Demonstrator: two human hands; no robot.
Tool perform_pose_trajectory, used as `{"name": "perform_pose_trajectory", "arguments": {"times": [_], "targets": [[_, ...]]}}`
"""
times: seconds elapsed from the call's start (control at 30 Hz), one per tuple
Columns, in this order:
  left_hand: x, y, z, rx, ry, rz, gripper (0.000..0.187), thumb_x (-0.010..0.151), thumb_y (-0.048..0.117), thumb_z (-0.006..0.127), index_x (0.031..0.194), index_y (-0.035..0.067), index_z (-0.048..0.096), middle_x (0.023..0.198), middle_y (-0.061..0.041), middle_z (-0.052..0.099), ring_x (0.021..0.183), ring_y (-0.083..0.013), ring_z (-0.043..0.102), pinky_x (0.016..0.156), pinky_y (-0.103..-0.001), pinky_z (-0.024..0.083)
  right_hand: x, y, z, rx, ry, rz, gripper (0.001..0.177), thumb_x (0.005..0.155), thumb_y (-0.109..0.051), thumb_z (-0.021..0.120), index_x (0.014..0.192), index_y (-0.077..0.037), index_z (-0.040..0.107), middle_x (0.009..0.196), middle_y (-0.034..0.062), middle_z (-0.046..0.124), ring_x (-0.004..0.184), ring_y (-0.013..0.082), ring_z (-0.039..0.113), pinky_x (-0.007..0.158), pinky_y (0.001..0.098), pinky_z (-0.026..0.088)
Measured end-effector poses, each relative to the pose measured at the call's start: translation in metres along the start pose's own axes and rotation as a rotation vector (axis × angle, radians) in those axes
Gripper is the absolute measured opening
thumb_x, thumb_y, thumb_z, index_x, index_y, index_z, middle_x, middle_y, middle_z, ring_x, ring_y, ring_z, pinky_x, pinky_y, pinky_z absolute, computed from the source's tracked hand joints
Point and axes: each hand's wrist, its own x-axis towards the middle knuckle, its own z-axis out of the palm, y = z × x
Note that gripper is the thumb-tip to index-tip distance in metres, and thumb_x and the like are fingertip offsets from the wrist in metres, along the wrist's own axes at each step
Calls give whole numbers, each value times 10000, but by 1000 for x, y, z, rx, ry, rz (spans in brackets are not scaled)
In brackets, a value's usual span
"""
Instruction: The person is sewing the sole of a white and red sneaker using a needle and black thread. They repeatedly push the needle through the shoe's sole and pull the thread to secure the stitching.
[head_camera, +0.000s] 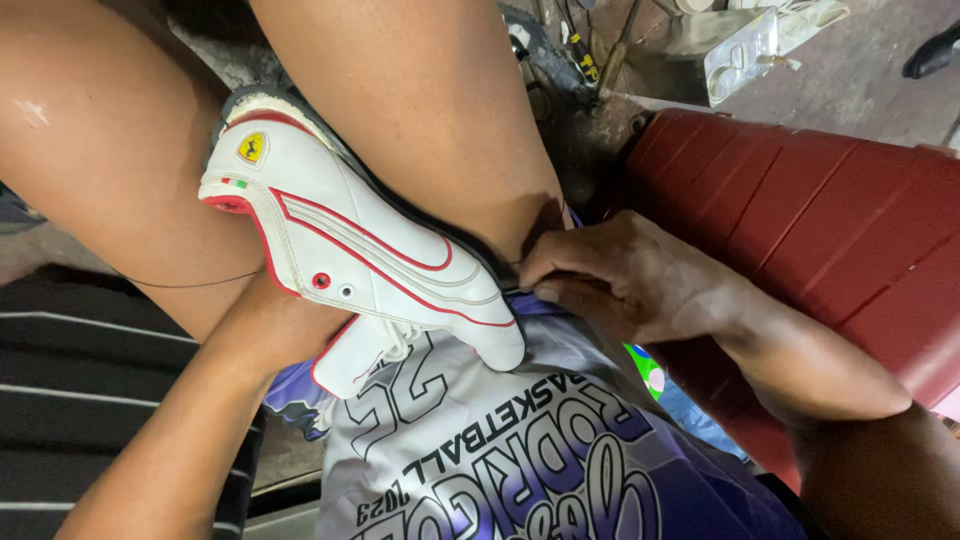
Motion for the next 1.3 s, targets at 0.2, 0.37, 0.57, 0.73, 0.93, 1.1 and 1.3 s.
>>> {"name": "perform_pose_trajectory", "arguments": {"times": [0.2, 0.37, 0.57, 0.73, 0.93, 1.1, 1.3], "targets": [[0, -23, 1, -80, -25, 14, 310, 834, 120, 739, 1125, 18, 707, 1098, -104, 771, 990, -196, 729, 829, -367, 615, -2, -39, 9, -160, 164, 22, 155, 950, -76, 659, 1093, -36, 612, 930, 128, 736, 753, 283, 759, 598, 366, 613], [-1, -37, 3, -134, -45, 2, 340, 832, 135, 740, 1146, 13, 700, 1122, -107, 762, 1008, -199, 721, 840, -373, 608, -5, -41, 14, -154, 170, 37, 134, 969, -66, 666, 1085, -36, 607, 934, 121, 733, 750, 274, 764, 595, 361, 613], [1, -42, 0, -161, -45, -4, 376, 829, 152, 742, 1172, 7, 691, 1151, -111, 752, 1030, -202, 711, 854, -379, 601, -9, -39, 22, -201, 215, -10, 193, 956, -40, 682, 1118, -45, 577, 921, 109, 714, 684, 254, 741, 544, 343, 591], [5, -41, 1, -195, -54, -20, 406, 827, 167, 743, 1194, 2, 684, 1174, -115, 743, 1048, -205, 703, 866, -385, 595, -13, -37, 33, -293, 239, -31, 338, 904, 40, 662, 1210, -26, 537, 932, 131, 700, 596, 246, 689, 483, 349, 549], [3, -41, -2, -254, -46, -69, 443, 825, 185, 744, 1219, -4, 676, 1203, -119, 733, 1070, -209, 693, 879, -391, 587, -5, -50, 22, -459, 223, -84, 257, 932, -104, 672, 1132, -36, 525, 924, 128, 670, 703, 276, 680, 582, 382, 540], [-7, -68, -8, -230, -29, 20, 495, 818, 201, 740, 1263, 6, 646, 1254, -102, 708, 1120, -197, 675, 913, -385, 570, 7, -54, 12, -551, 113, -57, 156, 1006, -204, 631, 1063, -70, 575, 840, 88, 615, 725, 247, 645, 630, 385, 511], [-8, -99, -7, 144, -48, 261, 451, 827, 178, 724, 1241, 8, 672, 1254, -122, 721, 1162, -255, 674, 987, -413, 529, 12, -35, -4, -579, 142, -208, 308, 963, -375, 706, 840, -117, 591, 799, 32, 586, 770, 212, 664, 660, 357, 537]]}}
